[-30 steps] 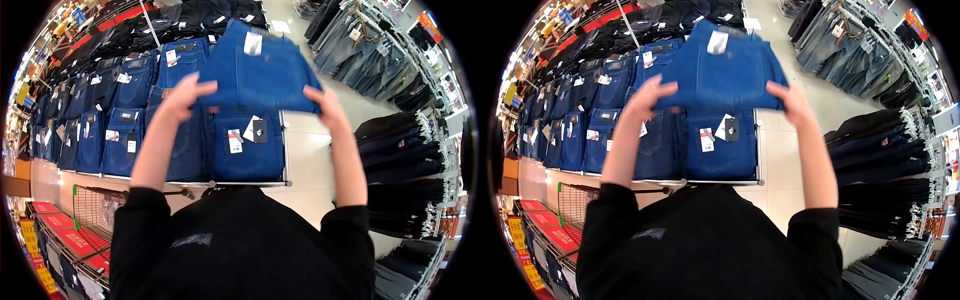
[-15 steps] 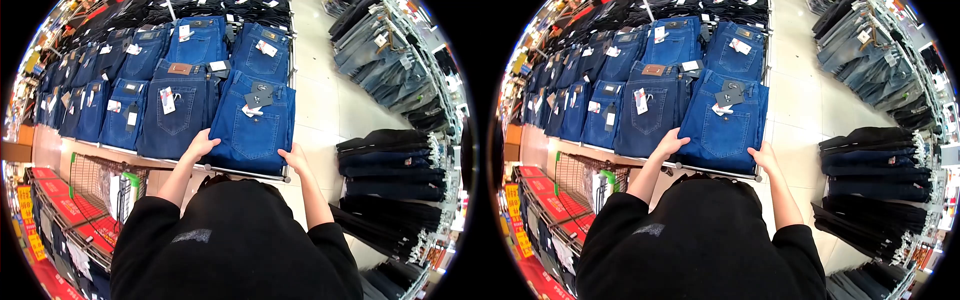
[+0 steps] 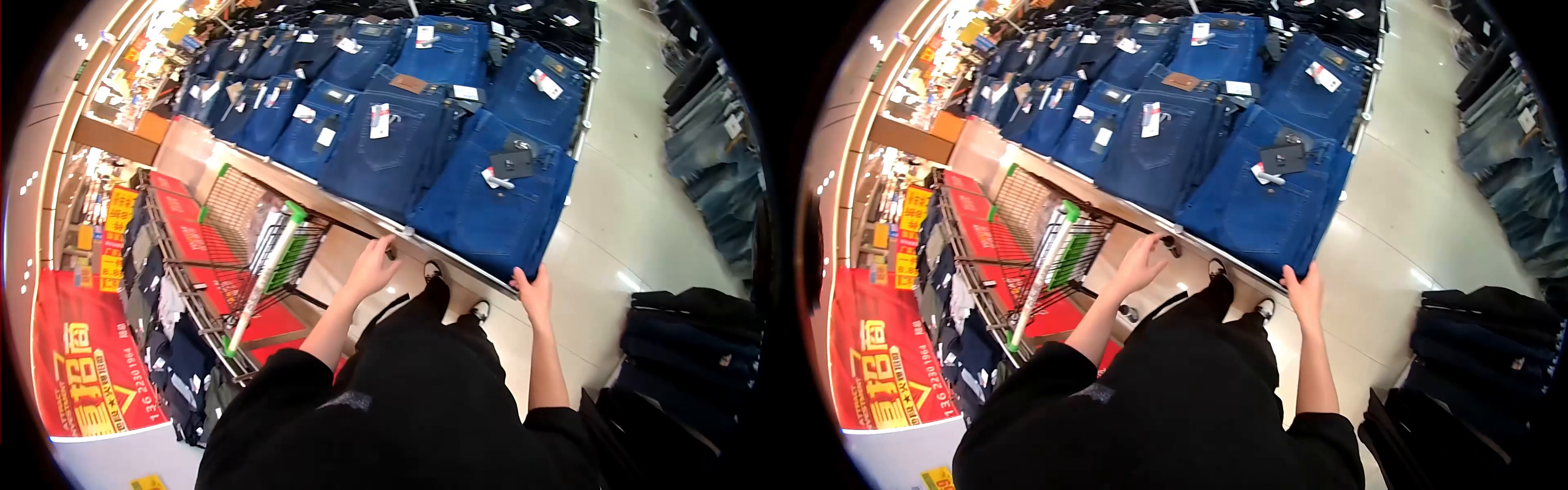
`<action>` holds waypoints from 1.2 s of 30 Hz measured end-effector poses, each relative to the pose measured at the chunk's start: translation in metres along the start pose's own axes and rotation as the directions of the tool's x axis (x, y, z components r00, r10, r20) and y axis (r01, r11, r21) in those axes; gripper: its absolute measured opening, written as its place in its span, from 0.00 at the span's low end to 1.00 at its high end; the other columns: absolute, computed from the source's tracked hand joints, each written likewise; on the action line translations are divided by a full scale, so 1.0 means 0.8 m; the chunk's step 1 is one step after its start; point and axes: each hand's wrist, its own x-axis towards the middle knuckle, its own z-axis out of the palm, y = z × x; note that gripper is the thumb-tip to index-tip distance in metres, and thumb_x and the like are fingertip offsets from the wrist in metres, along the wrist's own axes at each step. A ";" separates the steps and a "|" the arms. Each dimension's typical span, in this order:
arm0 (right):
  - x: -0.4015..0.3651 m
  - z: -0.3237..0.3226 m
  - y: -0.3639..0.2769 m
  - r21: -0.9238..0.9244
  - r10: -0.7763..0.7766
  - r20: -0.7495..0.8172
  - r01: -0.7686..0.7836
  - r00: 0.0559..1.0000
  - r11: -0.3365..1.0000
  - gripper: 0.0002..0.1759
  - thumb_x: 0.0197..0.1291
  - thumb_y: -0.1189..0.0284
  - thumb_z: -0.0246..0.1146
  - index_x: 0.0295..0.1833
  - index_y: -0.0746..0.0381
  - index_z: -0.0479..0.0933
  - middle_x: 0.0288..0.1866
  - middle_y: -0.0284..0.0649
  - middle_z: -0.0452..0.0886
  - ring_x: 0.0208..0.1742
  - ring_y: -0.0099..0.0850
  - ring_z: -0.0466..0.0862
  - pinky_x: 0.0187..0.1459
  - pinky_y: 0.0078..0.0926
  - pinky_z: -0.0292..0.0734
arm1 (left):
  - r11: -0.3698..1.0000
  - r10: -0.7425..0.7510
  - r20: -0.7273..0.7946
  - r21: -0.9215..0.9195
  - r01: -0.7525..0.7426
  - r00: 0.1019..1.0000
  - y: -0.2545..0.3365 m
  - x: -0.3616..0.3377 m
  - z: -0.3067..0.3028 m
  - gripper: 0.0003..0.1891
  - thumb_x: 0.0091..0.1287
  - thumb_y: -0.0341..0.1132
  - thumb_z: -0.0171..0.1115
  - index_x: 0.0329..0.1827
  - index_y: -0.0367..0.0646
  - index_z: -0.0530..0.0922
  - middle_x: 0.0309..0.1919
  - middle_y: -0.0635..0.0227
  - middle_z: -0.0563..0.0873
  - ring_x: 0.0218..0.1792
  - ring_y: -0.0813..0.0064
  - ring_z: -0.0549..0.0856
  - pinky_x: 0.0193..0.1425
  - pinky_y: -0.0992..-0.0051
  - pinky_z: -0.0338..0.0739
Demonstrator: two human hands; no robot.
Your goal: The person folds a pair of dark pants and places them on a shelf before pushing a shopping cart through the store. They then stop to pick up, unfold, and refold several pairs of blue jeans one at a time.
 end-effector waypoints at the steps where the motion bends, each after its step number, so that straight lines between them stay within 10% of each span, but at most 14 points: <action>1: -0.004 0.000 0.000 -0.020 -0.014 -0.006 0.014 1.000 1.000 0.17 0.64 0.71 0.68 0.50 0.71 0.73 0.36 0.47 0.87 0.34 0.31 0.89 0.36 0.29 0.81 | 0.999 -0.021 -0.013 0.029 0.022 1.000 -0.013 -0.022 -0.009 0.29 0.65 0.37 0.68 0.68 0.40 0.70 0.55 0.47 0.81 0.59 0.50 0.80 0.64 0.60 0.74; 7: -0.023 -0.004 -0.003 -0.306 -0.096 -0.024 0.084 0.995 0.948 0.20 0.64 0.70 0.67 0.54 0.72 0.73 0.36 0.46 0.88 0.37 0.34 0.88 0.40 0.30 0.81 | 0.957 -0.280 -0.126 0.039 0.287 0.952 -0.031 -0.107 -0.073 0.25 0.65 0.36 0.68 0.64 0.40 0.75 0.54 0.49 0.83 0.56 0.52 0.83 0.60 0.61 0.78; 10: -0.037 0.001 0.012 -0.159 -0.154 -0.028 0.148 0.988 0.976 0.25 0.64 0.70 0.67 0.61 0.73 0.70 0.36 0.46 0.88 0.37 0.37 0.88 0.43 0.32 0.80 | 0.963 -0.258 -0.161 0.035 0.267 0.953 -0.058 -0.126 -0.080 0.23 0.66 0.36 0.67 0.63 0.40 0.75 0.52 0.50 0.84 0.55 0.53 0.83 0.60 0.61 0.78; 18: -0.070 0.062 0.031 -0.665 -0.622 -0.107 0.409 0.776 0.625 0.23 0.64 0.72 0.64 0.63 0.68 0.74 0.38 0.44 0.87 0.41 0.39 0.86 0.49 0.37 0.79 | 0.985 -0.172 0.061 0.010 0.172 0.983 -0.148 -0.219 -0.064 0.25 0.68 0.40 0.63 0.66 0.40 0.73 0.53 0.48 0.84 0.56 0.49 0.82 0.61 0.58 0.77; 23: -0.133 0.208 0.006 -0.359 -0.348 0.043 0.340 0.936 0.869 0.08 0.65 0.74 0.65 0.47 0.67 0.82 0.39 0.45 0.86 0.42 0.33 0.86 0.47 0.31 0.80 | 0.960 -0.223 0.167 -0.131 0.246 0.960 -0.202 -0.330 -0.076 0.27 0.67 0.41 0.64 0.67 0.41 0.72 0.54 0.46 0.83 0.57 0.46 0.82 0.62 0.57 0.76; 28: -0.224 0.420 -0.085 -0.394 -0.744 0.474 0.869 0.471 0.298 0.26 0.59 0.77 0.66 0.64 0.64 0.72 0.68 0.54 0.72 0.72 0.52 0.70 0.70 0.47 0.67 | 0.930 -0.313 0.087 -0.172 0.324 0.946 -0.251 -0.409 -0.082 0.27 0.67 0.43 0.64 0.67 0.41 0.73 0.50 0.45 0.84 0.55 0.45 0.82 0.60 0.56 0.78; 34: -0.200 0.659 -0.131 -0.062 -0.712 0.693 0.975 -0.113 -0.215 0.35 0.60 0.61 0.62 0.74 0.53 0.68 0.79 0.53 0.61 0.80 0.55 0.58 0.75 0.62 0.50 | 0.913 -0.310 -0.089 -0.307 0.270 0.947 -0.264 -0.442 -0.118 0.24 0.69 0.42 0.63 0.65 0.40 0.75 0.50 0.44 0.84 0.53 0.46 0.83 0.60 0.57 0.78; 36: -0.204 0.698 -0.138 -0.026 -0.672 0.727 0.972 -0.143 -0.234 0.35 0.58 0.59 0.60 0.74 0.51 0.70 0.78 0.50 0.65 0.78 0.54 0.63 0.74 0.63 0.54 | 0.915 -0.337 -0.181 -0.295 0.276 0.924 -0.253 -0.441 -0.150 0.22 0.69 0.40 0.63 0.63 0.41 0.76 0.52 0.47 0.85 0.54 0.48 0.84 0.60 0.58 0.78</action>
